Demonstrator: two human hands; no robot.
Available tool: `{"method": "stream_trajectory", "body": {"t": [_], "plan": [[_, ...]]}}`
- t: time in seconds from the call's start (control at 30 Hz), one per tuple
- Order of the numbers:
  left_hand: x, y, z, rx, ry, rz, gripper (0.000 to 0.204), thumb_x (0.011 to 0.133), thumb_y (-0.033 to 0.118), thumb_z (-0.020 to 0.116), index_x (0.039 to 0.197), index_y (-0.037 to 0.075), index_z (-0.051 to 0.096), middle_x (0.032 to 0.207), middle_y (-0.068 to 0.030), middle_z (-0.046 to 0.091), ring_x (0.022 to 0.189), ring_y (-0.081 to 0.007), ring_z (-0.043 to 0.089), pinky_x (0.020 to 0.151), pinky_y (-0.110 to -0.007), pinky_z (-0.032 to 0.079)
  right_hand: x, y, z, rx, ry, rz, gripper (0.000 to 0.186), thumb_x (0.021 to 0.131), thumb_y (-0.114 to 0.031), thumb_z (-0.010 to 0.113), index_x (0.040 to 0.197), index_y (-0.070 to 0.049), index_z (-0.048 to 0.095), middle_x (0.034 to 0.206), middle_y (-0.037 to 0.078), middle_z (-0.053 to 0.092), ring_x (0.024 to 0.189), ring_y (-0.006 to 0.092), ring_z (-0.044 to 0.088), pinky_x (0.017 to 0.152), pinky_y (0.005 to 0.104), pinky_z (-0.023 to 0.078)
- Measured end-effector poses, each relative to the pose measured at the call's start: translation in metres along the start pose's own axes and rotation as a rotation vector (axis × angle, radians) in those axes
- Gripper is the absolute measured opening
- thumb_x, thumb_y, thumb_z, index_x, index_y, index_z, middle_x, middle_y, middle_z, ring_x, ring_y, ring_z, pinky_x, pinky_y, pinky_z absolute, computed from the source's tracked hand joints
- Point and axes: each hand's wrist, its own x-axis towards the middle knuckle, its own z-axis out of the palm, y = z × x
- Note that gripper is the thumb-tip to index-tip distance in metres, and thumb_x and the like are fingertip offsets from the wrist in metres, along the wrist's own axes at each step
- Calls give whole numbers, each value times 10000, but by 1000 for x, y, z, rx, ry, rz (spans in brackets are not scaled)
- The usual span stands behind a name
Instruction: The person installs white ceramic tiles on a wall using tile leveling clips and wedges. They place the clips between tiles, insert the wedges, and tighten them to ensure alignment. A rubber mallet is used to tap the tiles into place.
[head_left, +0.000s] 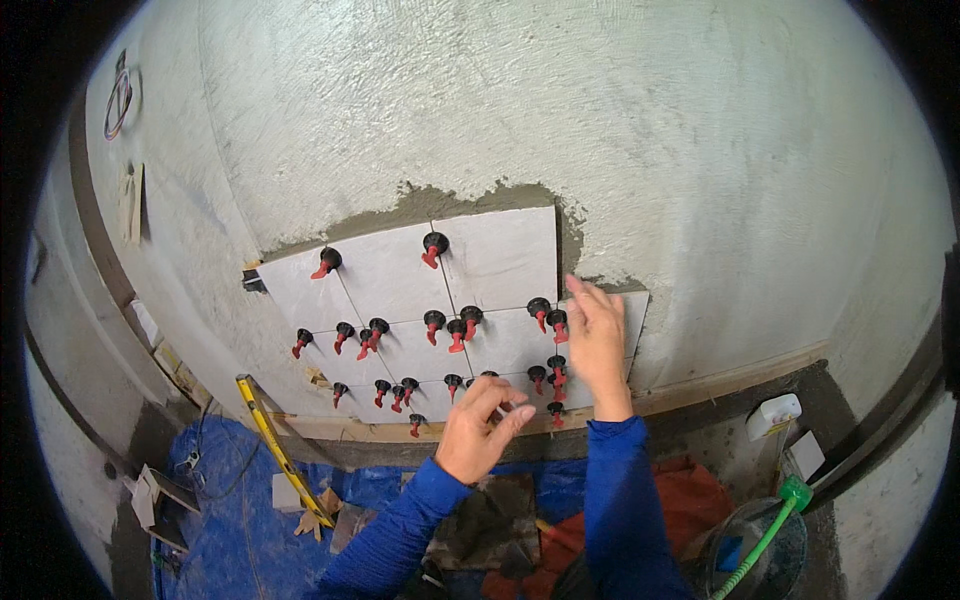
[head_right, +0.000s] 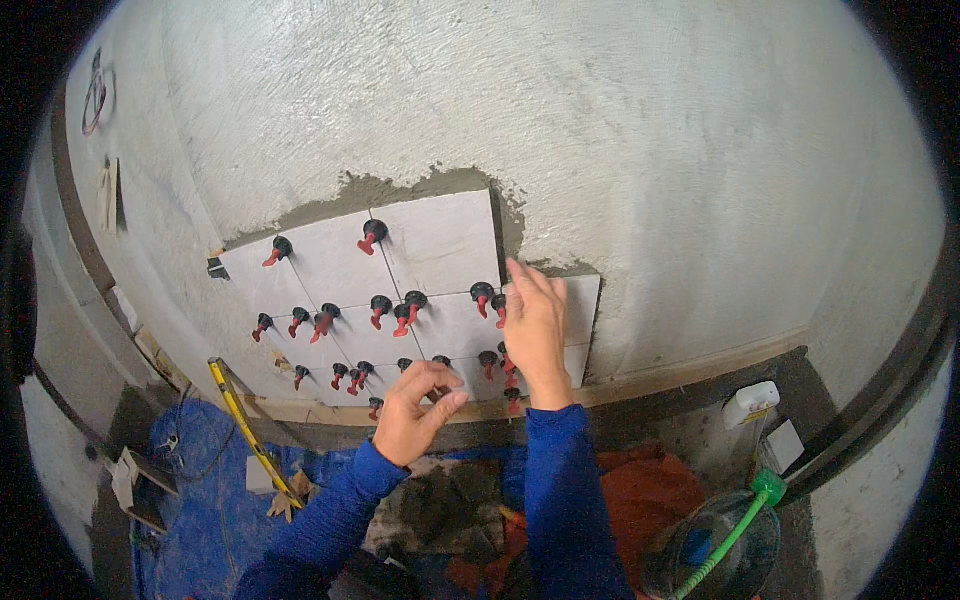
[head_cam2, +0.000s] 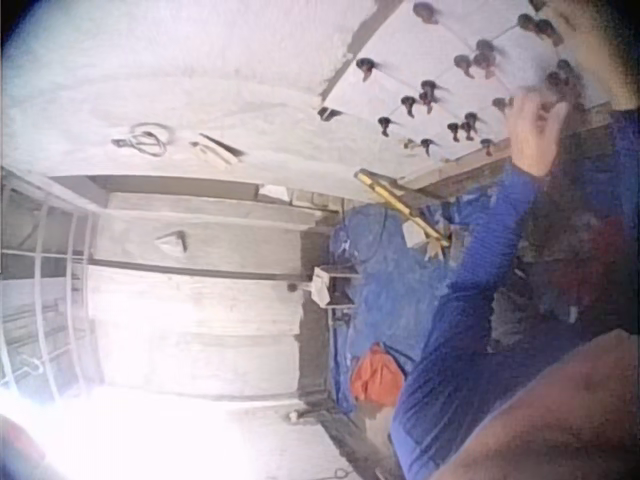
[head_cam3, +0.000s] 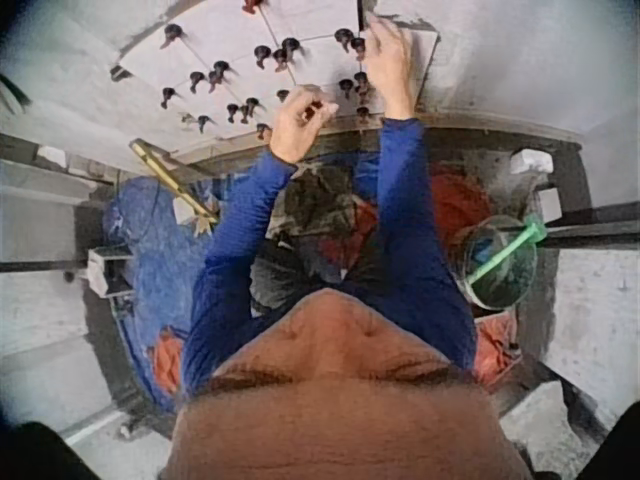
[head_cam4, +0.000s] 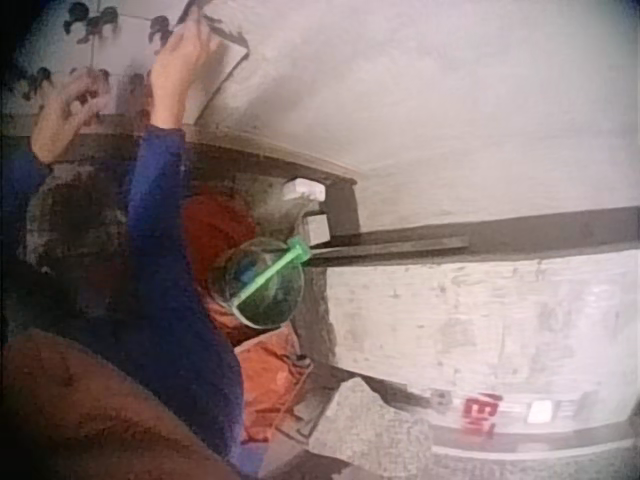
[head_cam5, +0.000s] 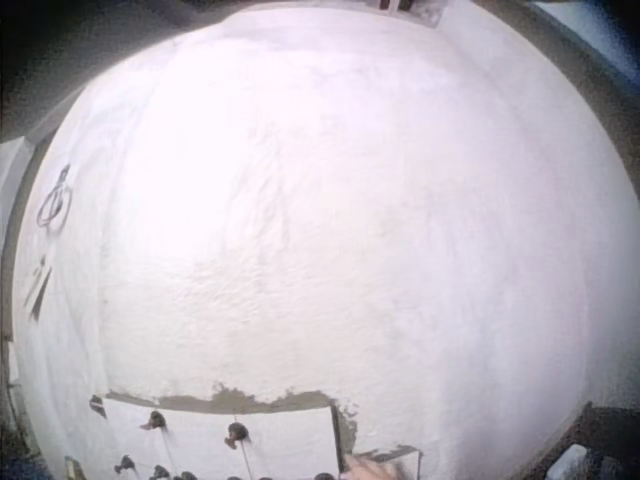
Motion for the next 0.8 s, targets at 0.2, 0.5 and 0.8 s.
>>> {"method": "stream_trajectory", "body": {"t": [0.2, 0.5, 0.8], "plan": [[-30, -20, -22, -33, -125, -177, 231, 958, 187, 799, 1073, -2, 731, 1141, -145, 674, 892, -215, 680, 750, -325, 564, 2, 8, 12, -10, 20, -103, 354, 949, -17, 638, 1291, -16, 733, 1236, 169, 694, 1108, 365, 573, 995, 439, 487], [-62, -35, -44, 39, -60, -196, 223, 946, 186, 800, 1062, 6, 739, 1123, -135, 683, 959, -254, 699, 790, -354, 565, 1, 2, 27, -54, 91, -208, 413, 861, 96, 634, 1263, 64, 721, 1143, 190, 669, 1056, 360, 565, 941, 431, 491], [-12, -16, -63, 107, 192, -94, 131, 948, 115, 780, 1010, 12, 728, 1043, -114, 678, 880, -221, 659, 752, -319, 526, 3, 6, 17, 84, 19, -21, 358, 897, 56, 627, 1233, 27, 746, 1092, 153, 708, 1031, 334, 623, 916, 402, 513]]}}
